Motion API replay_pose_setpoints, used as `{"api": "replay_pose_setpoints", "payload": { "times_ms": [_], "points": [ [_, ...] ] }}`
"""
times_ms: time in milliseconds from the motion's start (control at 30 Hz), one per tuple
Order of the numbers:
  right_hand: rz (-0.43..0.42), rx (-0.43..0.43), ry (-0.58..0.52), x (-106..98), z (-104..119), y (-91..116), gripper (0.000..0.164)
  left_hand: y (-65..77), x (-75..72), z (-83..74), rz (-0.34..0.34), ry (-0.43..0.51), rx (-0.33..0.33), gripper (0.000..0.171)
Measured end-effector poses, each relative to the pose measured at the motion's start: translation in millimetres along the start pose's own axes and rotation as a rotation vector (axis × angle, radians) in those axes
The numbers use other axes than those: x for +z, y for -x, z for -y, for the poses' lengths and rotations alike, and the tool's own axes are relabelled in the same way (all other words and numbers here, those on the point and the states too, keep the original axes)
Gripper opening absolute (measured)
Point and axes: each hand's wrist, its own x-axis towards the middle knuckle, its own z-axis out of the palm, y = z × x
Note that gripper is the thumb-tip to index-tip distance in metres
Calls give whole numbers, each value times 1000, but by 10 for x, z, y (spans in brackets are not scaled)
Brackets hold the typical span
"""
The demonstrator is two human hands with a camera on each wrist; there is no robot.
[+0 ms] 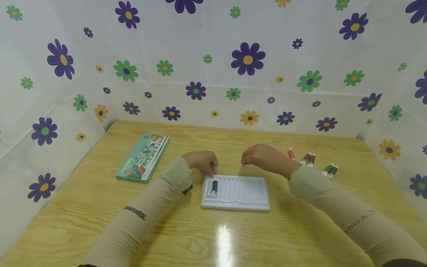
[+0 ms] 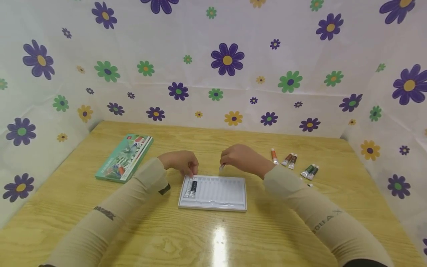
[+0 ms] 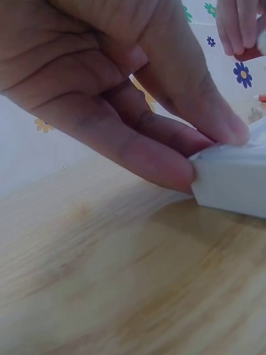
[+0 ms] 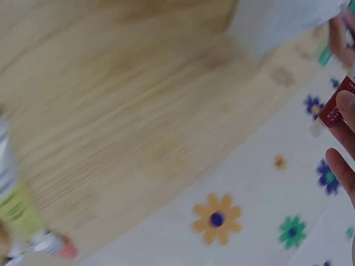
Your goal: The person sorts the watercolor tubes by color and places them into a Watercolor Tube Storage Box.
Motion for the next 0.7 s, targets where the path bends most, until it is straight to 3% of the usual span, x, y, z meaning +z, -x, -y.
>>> {"api": "replay_pose_setpoints", "payload": {
  "times_ms": [300, 467, 700],
  "points": [
    [113, -173, 43, 55, 429, -390, 16, -20, -22, 2, 11, -6, 19, 7],
    [128, -265, 126, 157, 535, -515, 11, -9, -28, 5, 13, -4, 40, 8],
    [143, -324, 158, 244, 586, -578, 8, -3, -25, 9, 27, 34, 50, 6]
  ]
}}
